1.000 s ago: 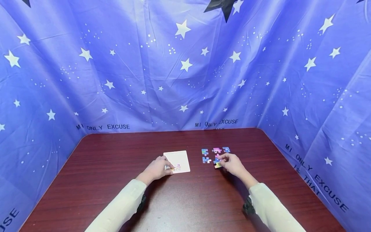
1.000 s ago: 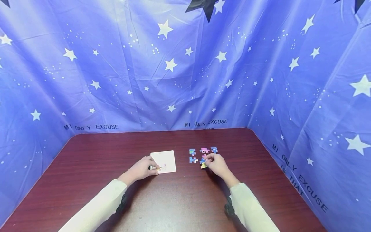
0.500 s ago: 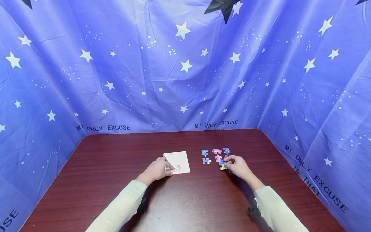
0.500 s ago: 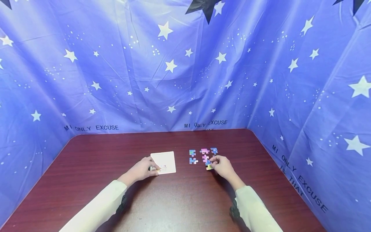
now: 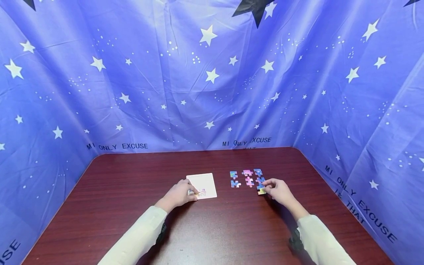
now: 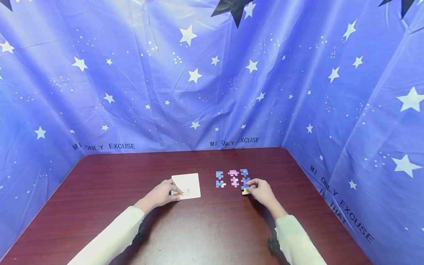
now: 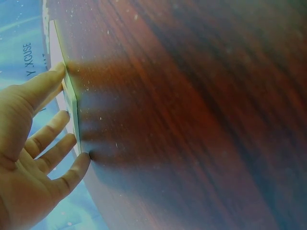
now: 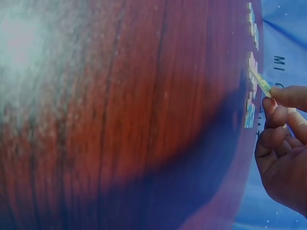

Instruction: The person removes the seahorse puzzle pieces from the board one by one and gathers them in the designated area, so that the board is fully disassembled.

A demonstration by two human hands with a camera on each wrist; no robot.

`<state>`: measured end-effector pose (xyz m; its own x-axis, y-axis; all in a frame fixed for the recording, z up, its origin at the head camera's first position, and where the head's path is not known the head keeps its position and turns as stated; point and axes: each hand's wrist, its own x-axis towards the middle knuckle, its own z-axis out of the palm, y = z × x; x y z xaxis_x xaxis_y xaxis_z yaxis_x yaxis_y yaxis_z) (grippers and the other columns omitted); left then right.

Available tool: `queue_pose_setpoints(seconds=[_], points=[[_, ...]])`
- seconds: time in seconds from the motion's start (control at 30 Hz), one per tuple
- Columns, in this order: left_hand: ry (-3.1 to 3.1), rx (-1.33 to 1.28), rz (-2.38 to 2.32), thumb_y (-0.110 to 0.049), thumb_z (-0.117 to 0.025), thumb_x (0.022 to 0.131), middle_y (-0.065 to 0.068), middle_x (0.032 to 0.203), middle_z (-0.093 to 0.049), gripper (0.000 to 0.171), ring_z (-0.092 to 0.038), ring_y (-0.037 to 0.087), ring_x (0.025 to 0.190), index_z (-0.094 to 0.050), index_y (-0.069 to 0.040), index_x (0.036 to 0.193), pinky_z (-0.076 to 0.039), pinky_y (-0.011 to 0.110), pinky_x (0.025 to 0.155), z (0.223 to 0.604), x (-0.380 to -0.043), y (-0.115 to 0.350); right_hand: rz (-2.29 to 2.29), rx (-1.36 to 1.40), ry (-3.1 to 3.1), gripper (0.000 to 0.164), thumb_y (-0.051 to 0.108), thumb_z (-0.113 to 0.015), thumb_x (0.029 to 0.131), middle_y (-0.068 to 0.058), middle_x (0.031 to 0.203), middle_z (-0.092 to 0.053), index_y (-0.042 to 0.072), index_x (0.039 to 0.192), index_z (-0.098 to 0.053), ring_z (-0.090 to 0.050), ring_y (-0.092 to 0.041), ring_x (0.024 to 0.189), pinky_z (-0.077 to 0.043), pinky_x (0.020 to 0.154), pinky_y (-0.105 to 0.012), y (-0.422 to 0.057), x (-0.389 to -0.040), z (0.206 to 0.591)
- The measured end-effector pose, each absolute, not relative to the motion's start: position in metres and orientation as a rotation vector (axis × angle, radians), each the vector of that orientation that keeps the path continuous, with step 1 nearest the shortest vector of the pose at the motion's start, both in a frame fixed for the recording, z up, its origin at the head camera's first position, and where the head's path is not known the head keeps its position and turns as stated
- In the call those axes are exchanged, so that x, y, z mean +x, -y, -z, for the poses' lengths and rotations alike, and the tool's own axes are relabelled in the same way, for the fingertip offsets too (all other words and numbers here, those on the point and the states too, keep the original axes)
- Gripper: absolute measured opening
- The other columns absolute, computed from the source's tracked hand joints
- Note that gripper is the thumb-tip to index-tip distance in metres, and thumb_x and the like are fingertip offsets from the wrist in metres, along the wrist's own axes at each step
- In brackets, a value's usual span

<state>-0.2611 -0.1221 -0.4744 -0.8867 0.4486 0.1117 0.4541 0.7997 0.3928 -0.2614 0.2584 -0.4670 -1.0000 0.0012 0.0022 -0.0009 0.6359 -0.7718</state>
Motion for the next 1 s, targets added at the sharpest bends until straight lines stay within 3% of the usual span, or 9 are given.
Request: queue_pose_setpoints(seconds=[0.7,1.0], points=[[2.966,-0.749,0.647,-0.025,-0.073,0.08,0.002,0.092,-0.057,0.016,-0.048,0.017,0.088,-0.075,-0.017,0.094,-0.044,0.038,0.075,0.475,-0.262,0.122,-1.392,-0.036,2.817,0.024,0.003,-0.064,0.082,-0.003,0.07,-0.059,-0.009,0.103,-0.063,-0.05,-0.013,0.054,-0.044,0.049,-0.025,-0.276,-0.266,0.476],[2.984,-0.736,0.654,-0.025,-0.074,0.079,0.001,0.093,-0.057,0.017,-0.048,0.016,0.088,-0.075,-0.018,0.094,-0.044,0.038,0.077,0.474,-0.262,0.122,-1.411,-0.058,2.808,0.025,0.004,-0.061,0.084,-0.001,0.061,-0.055,-0.008,0.105,-0.064,-0.048,-0.011,0.05,-0.043,0.048,-0.026,-0.282,-0.269,0.479]])
